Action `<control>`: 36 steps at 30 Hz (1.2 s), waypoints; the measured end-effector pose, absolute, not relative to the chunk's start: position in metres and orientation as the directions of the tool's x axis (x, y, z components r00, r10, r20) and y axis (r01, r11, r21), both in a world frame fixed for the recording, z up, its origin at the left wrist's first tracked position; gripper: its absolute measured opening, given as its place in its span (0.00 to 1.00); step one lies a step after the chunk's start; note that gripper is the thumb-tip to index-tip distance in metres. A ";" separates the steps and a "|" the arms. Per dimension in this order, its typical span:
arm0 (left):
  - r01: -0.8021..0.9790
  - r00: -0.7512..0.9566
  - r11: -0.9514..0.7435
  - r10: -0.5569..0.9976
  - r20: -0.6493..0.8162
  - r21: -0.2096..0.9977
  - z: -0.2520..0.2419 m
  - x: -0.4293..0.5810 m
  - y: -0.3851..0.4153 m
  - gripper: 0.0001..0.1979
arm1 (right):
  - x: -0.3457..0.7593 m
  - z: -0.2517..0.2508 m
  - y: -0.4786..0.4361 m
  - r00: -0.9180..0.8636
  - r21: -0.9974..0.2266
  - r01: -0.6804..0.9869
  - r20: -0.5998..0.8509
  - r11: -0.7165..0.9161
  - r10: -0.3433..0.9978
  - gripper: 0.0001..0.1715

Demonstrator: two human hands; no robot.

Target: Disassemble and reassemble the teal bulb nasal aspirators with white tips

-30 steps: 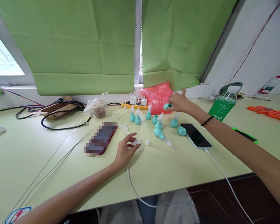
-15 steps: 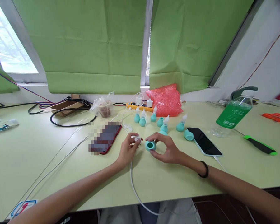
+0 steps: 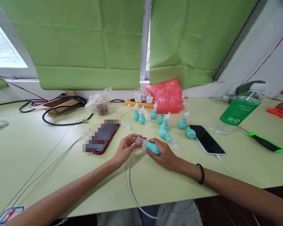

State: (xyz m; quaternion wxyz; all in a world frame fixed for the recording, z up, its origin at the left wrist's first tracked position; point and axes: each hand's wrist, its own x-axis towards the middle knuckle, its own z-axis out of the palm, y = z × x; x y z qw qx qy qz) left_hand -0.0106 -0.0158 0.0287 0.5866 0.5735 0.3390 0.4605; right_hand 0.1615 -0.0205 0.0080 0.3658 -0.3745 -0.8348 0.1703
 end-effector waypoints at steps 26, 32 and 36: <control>0.070 0.477 -0.061 0.879 0.020 0.996 0.032 -0.014 -0.016 0.13 | 0.165 0.002 -0.018 -0.415 -0.463 0.501 0.613 0.731 0.672 0.09; 0.171 0.471 -0.201 0.877 0.099 0.965 0.032 -0.014 -0.020 0.09 | 0.164 0.011 -0.019 -0.439 -0.700 0.415 0.405 0.581 0.802 0.08; 0.208 0.521 -0.291 0.841 0.146 0.934 0.031 -0.017 -0.020 0.08 | 0.165 0.018 -0.017 -0.499 -0.810 0.368 0.243 0.457 0.832 0.08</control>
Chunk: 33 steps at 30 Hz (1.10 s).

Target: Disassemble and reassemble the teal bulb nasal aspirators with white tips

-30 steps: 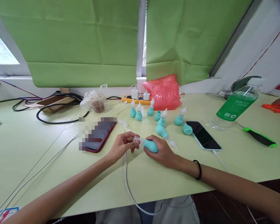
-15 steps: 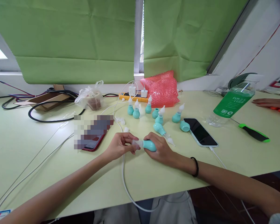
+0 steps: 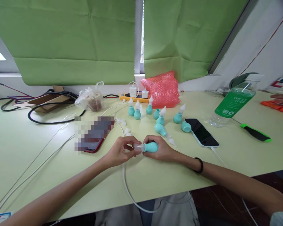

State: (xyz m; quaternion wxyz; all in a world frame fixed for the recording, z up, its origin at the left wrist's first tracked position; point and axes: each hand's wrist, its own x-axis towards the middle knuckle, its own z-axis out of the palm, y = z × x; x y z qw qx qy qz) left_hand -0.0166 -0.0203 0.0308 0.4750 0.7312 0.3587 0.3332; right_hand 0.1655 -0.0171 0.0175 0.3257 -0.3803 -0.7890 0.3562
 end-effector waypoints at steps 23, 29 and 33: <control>0.291 0.527 -0.527 0.785 0.326 0.798 0.025 -0.014 -0.026 0.07 | 0.171 0.031 -0.010 -0.638 -0.969 0.242 -0.191 -0.041 0.746 0.15; 0.358 0.404 -0.643 0.761 0.508 0.677 0.033 -0.026 -0.017 0.16 | 0.167 0.024 -0.017 -0.567 -0.989 0.149 -0.094 -0.011 0.818 0.14; 0.695 0.345 -0.587 0.780 0.522 0.417 0.032 -0.035 0.001 0.13 | 0.168 0.019 -0.018 -0.578 -0.988 0.156 -0.085 0.008 0.812 0.16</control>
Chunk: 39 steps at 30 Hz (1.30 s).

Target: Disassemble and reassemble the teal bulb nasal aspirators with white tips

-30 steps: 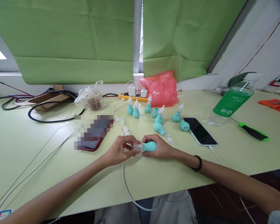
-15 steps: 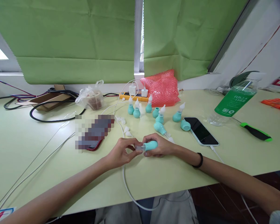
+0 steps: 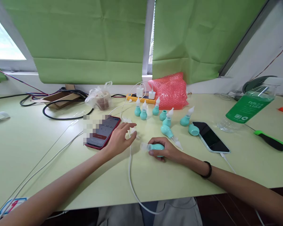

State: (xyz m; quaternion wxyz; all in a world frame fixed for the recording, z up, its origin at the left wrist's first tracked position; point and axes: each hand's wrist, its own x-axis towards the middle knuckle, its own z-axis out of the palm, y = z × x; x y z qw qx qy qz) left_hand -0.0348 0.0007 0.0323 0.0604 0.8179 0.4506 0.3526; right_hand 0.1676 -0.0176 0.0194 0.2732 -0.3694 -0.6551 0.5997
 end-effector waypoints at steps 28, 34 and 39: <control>-0.306 0.365 0.098 0.931 0.022 0.947 0.028 -0.026 -0.001 0.13 | 0.161 0.010 -0.025 -0.413 -0.983 0.174 -0.017 0.061 0.911 0.17; -0.282 0.367 0.128 0.930 -0.016 0.951 0.028 -0.025 -0.005 0.18 | 0.159 0.011 -0.027 -0.401 -0.981 0.183 -0.015 0.064 0.916 0.17; -0.267 0.320 0.085 0.947 0.005 0.960 0.028 -0.021 -0.008 0.15 | 0.159 0.012 -0.030 -0.344 -0.947 0.276 0.061 0.163 0.937 0.15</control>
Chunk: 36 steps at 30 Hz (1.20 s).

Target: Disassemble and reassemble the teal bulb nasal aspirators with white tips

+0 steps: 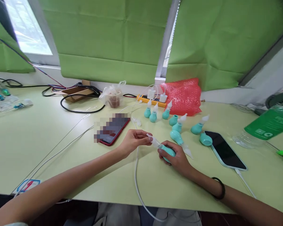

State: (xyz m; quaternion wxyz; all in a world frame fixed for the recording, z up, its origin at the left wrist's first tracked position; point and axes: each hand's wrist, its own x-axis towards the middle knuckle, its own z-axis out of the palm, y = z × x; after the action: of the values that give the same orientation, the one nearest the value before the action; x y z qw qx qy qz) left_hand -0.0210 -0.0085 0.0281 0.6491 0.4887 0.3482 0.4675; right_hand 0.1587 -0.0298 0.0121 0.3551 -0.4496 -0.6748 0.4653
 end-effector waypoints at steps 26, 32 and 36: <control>-0.137 0.402 -0.059 0.909 0.110 0.989 0.035 -0.025 -0.006 0.18 | 0.168 0.039 -0.018 -0.510 -0.700 0.464 0.289 0.542 0.810 0.11; 0.436 0.462 -0.629 0.770 0.440 0.644 0.030 -0.035 0.001 0.25 | 0.164 0.070 0.004 -0.317 -0.648 0.481 0.499 0.590 0.807 0.10; 0.670 0.623 -0.718 0.682 0.383 0.188 0.010 -0.032 0.003 0.24 | 0.164 0.076 0.041 -0.204 -0.687 0.416 0.568 0.596 0.797 0.13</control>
State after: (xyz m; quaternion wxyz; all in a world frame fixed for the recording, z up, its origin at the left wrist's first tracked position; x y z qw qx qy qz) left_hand -0.0316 0.0029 0.0100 0.0137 0.9008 0.3750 0.2184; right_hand 0.1639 0.0407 0.0759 0.4845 -0.4043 -0.7504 0.1966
